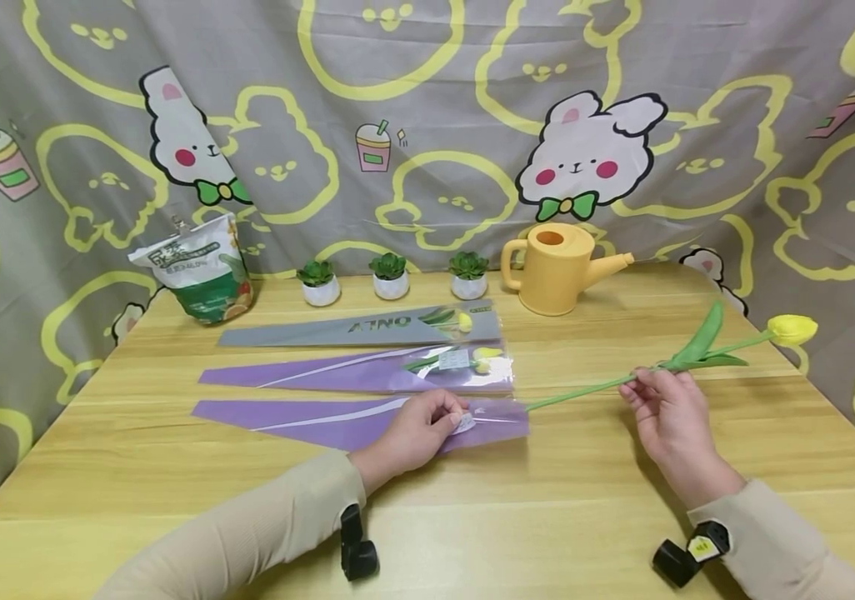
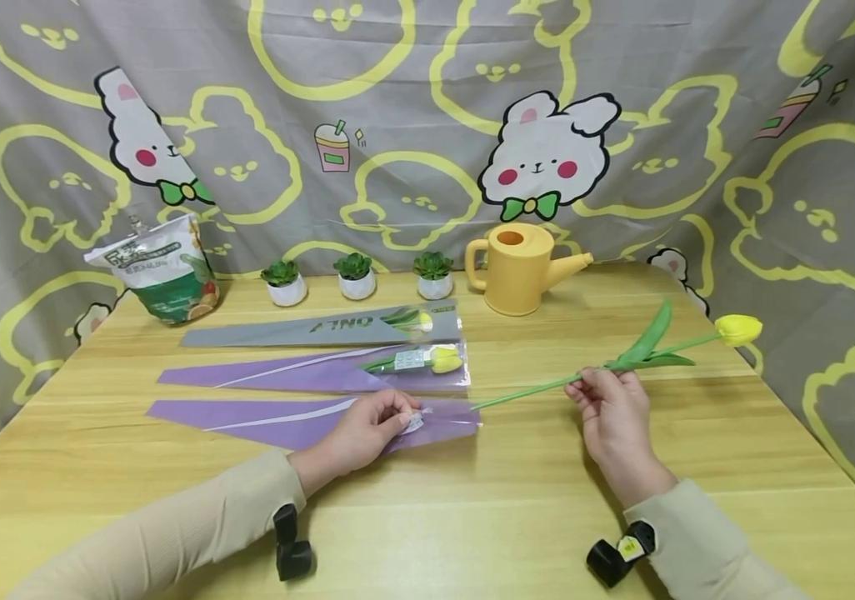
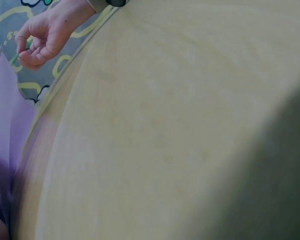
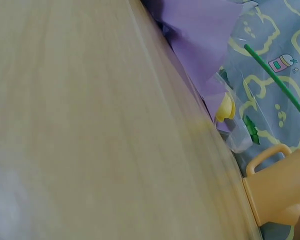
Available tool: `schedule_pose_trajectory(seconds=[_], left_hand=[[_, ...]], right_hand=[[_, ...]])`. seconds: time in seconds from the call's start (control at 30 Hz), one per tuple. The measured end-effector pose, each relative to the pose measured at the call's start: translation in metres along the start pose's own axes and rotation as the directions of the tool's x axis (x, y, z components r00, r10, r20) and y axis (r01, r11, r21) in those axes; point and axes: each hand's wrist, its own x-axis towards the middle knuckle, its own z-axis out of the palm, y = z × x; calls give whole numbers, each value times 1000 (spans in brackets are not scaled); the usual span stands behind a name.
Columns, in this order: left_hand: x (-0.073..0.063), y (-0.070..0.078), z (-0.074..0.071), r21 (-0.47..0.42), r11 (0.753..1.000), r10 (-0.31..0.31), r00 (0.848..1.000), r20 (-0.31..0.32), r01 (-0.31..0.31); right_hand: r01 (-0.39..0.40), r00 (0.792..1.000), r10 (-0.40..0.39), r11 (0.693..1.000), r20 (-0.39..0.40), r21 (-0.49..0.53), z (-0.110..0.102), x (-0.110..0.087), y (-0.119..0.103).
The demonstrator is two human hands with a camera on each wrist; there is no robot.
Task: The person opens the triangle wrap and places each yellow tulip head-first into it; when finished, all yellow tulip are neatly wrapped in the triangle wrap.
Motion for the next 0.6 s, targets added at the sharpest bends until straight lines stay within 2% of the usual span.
schedule_pose_trajectory(seconds=[0.27, 0.43, 0.6], left_hand=[[1, 1, 2, -9, 1000, 8, 1000, -14, -8], [0, 3, 3, 3, 999, 39, 999, -26, -39], [-2, 8, 4, 30, 997, 72, 997, -28, -71]], right_hand=[[-24, 996, 35, 991, 81, -131, 7, -8, 13], [-53, 988, 80, 978, 132, -202, 10, -14, 23], [-84, 982, 123, 964, 144, -253, 15, -18, 31]])
